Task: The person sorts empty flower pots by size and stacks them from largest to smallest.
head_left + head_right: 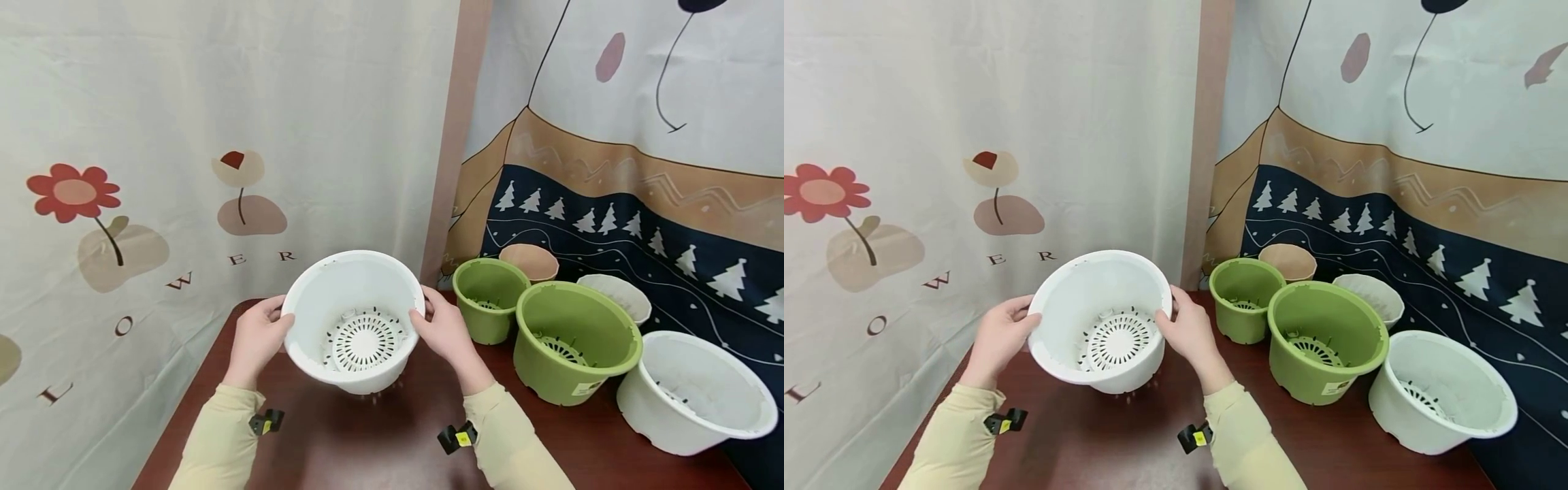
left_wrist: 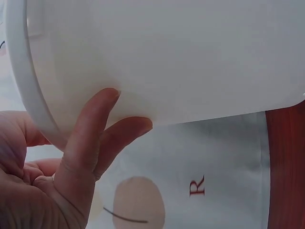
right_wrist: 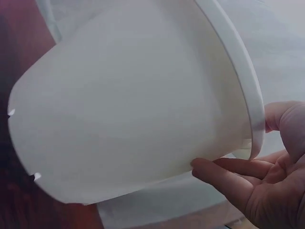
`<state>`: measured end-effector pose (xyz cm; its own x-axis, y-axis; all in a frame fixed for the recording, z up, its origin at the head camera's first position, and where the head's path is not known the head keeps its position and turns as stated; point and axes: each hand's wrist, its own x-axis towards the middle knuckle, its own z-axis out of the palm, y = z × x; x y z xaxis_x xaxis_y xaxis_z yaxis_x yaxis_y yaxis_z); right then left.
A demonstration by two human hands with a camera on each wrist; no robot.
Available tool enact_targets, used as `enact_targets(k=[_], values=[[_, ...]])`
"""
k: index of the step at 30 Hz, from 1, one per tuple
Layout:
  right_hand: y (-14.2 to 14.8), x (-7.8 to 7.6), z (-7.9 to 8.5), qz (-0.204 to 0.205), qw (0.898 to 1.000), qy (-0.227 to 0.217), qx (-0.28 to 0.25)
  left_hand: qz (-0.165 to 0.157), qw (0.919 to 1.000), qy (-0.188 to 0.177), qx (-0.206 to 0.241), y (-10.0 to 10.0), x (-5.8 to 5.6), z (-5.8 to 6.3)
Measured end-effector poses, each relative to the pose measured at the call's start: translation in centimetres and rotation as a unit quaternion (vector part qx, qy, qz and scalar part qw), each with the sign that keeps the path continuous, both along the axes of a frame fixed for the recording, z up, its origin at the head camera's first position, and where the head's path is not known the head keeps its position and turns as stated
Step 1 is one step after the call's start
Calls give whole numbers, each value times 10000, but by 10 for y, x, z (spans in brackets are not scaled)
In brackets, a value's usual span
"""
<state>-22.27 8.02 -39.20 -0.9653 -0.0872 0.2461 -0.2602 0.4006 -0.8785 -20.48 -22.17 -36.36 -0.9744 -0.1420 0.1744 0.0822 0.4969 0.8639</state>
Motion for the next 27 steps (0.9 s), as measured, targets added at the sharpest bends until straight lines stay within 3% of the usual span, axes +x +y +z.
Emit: enact_targets(k=[10,21,27], values=[[30,6,-3,-181,9998,-106,5,-290,9989,-113,343,30,-8,-9],[62,12,-9,-613,9968,-322,401,-494,9969,-174,585,61,-16,-20],[74,13,-7,-650,9957,-381,532,-598,9948,-299,767,72,-20,-22]])
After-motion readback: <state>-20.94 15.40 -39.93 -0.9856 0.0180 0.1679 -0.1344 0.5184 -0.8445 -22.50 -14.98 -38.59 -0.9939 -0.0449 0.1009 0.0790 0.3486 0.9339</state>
